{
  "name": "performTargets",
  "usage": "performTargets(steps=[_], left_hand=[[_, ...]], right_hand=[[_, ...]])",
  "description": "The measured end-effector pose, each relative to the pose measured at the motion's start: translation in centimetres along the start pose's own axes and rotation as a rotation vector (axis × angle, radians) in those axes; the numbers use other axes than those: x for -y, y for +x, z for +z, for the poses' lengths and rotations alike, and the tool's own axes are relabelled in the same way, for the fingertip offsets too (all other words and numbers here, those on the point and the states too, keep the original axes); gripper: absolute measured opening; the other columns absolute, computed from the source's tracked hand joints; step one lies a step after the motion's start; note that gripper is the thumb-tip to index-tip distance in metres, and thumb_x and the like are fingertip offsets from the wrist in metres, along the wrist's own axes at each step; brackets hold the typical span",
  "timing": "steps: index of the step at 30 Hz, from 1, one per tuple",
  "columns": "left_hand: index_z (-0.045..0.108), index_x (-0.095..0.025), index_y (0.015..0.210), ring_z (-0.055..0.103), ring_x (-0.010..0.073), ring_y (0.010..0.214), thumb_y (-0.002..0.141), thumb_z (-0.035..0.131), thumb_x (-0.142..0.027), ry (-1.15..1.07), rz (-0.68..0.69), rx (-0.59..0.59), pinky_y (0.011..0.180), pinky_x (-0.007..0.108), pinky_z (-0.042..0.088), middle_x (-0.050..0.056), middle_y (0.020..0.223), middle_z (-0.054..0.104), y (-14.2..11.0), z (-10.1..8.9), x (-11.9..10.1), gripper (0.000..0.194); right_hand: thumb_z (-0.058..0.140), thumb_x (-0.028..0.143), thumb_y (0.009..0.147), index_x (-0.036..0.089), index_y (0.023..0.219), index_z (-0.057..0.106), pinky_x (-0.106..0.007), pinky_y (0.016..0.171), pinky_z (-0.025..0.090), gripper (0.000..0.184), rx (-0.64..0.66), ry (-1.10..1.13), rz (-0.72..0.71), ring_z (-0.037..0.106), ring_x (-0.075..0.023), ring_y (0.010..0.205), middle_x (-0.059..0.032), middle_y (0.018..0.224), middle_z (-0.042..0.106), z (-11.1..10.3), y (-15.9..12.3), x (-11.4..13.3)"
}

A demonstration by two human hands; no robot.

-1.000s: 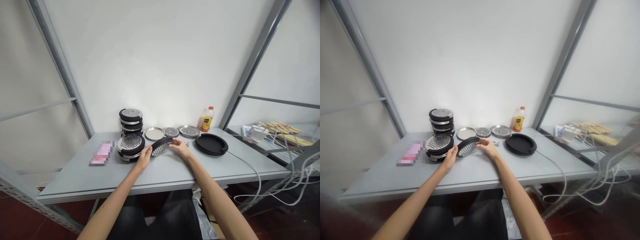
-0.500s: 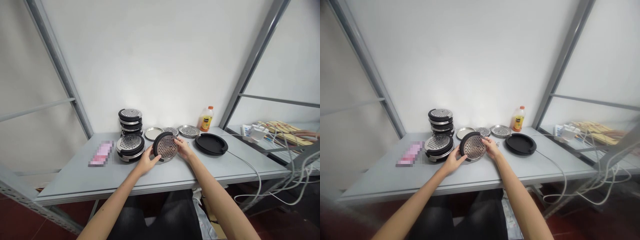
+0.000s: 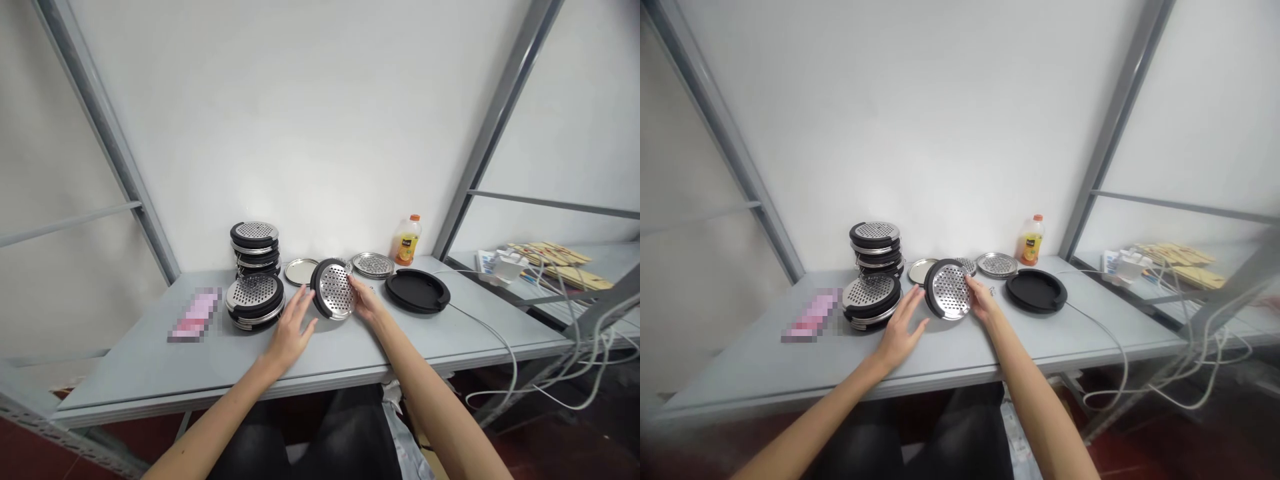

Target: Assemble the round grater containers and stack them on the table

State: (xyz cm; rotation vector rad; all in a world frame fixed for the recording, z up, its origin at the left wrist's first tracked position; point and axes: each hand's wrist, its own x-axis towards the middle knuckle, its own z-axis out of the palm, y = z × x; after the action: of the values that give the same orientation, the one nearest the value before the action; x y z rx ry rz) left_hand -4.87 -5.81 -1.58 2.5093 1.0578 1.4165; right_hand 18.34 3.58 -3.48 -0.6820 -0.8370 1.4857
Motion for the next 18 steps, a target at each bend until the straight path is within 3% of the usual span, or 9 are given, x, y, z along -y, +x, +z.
performTargets(steps=[3,6,13,18], left_hand=[[0.049,-0.022,0.131,0.034,0.0264,0.137,0.09,0.045,-0.006,0.232,0.386,0.176,0.109,0.048,0.037,0.013,0.144,0.042,1.2,-1.0,-1.5,0.044],[0.053,-0.017,0.125,0.037,0.0276,0.136,0.091,0.045,-0.006,0.412,0.568,0.278,0.108,0.048,0.037,0.015,0.138,0.05,2.8,-1.0,-2.2,0.037],[0.054,-0.015,0.123,0.046,0.0278,0.129,0.094,0.044,-0.01,0.52,0.63,0.298,0.104,0.048,0.04,0.015,0.131,0.057,4.3,-0.3,-2.1,0.031],[0.055,-0.013,0.121,0.045,0.0284,0.13,0.094,0.043,-0.01,0.537,0.669,0.316,0.106,0.048,0.039,0.015,0.131,0.057,4.5,-0.2,-1.7,0.029]], right_hand=[[0.076,0.031,0.069,0.02,0.09,0.067,-0.037,0.085,0.054,0.025,0.001,0.022,0.051,0.067,-0.0231,0.093,-0.0048,0.09,0.074,0.1,0.0,0.0],[0.074,0.029,0.072,0.018,0.093,0.066,-0.036,0.082,0.055,0.025,0.055,0.006,0.095,0.068,-0.0224,0.089,-0.0063,0.092,0.074,0.5,-0.4,0.0],[0.071,0.034,0.076,0.016,0.095,0.065,-0.036,0.076,0.057,0.026,0.125,-0.029,0.153,0.07,-0.0233,0.083,-0.0089,0.088,0.074,0.3,-0.6,-0.1],[0.071,0.036,0.076,0.017,0.093,0.065,-0.039,0.081,0.056,0.026,0.063,-0.014,0.124,0.07,-0.0247,0.088,-0.0088,0.09,0.074,0.0,-0.1,-0.2]])
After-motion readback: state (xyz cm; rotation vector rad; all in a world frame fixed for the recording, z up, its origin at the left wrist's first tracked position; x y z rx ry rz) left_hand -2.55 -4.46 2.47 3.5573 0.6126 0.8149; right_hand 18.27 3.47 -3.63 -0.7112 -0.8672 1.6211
